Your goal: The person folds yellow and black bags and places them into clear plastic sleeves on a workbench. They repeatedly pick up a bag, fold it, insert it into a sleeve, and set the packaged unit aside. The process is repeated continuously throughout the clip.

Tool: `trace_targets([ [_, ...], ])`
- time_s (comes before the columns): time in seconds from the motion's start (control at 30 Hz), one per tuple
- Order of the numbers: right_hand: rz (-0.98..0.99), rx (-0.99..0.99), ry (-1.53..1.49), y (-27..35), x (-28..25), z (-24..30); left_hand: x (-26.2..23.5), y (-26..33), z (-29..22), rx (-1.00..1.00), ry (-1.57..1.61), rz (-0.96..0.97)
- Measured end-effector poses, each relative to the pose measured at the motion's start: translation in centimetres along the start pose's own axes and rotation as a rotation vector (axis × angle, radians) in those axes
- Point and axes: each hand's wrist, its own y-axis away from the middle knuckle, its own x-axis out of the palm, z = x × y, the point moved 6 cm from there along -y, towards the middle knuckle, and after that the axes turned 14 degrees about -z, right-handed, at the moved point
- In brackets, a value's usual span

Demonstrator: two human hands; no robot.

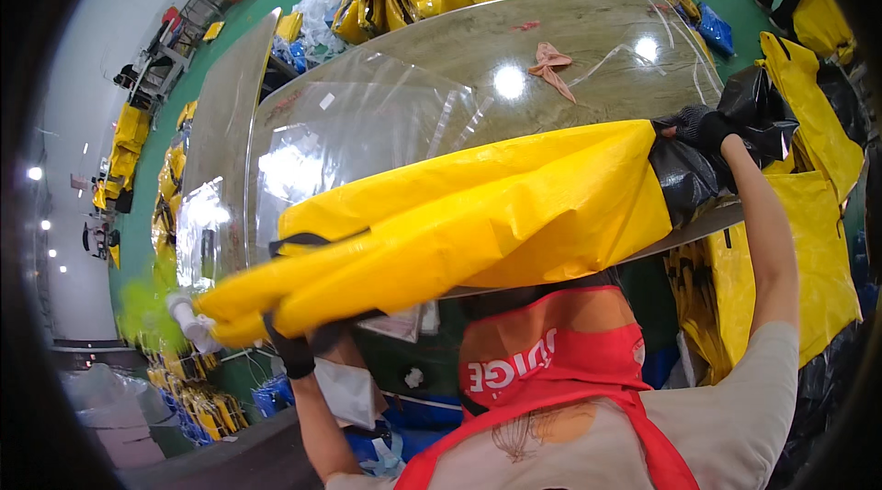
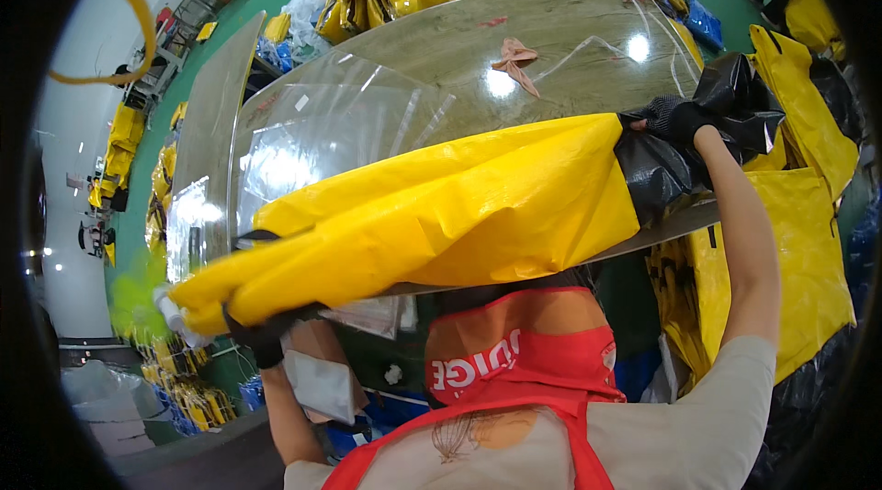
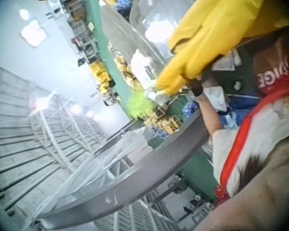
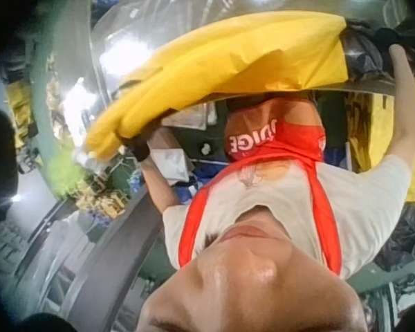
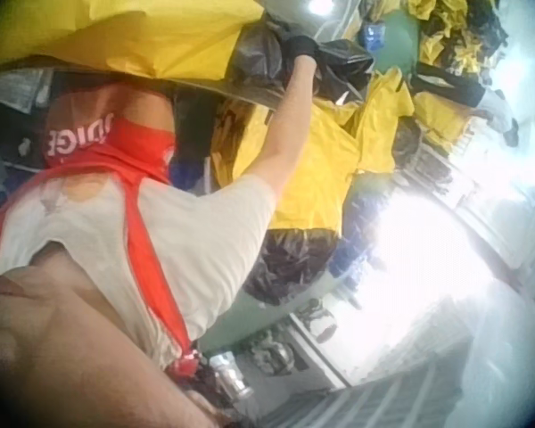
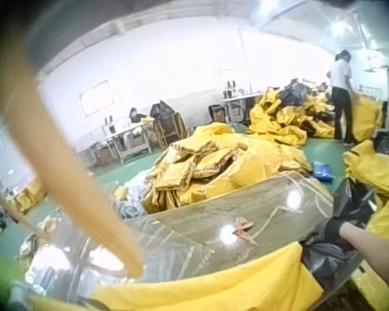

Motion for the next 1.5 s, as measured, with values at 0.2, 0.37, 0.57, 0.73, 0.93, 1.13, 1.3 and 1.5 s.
trace_targets([
  [0.2,-0.144,0.034,0.042,3.3,-0.6,-0.7,-8.1,-9.1,6.1,0.395,-0.982,-0.031],
  [0.37,-0.112,0.329,0.004,4.3,3.3,-4.5,2.2,-5.2,5.6,0.522,-1.926,0.189],
  [0.57,0.038,0.098,0.195,3.2,3.1,-0.7,26.3,19.8,9.2,0.974,-1.162,0.930],
  [0.73,-0.210,-0.095,0.379,8.4,-11.1,3.9,34.1,31.0,19.2,1.164,-1.121,1.238],
  [0.93,-0.407,-0.233,0.310,13.8,-11.4,-11.5,35.0,32.4,19.4,1.121,-1.192,1.296],
  [1.13,0.021,0.269,-0.026,6.8,-2.3,-17.9,34.1,31.3,20.3,1.116,-1.351,1.210],
  [1.3,0.030,0.035,-0.058,3.4,0.2,-18.2,34.3,30.7,22.6,1.050,-1.577,1.031],
  [1.5,-0.113,0.168,0.045,4.1,-2.1,-16.5,42.8,41.5,23.7,1.050,-0.996,1.215],
])
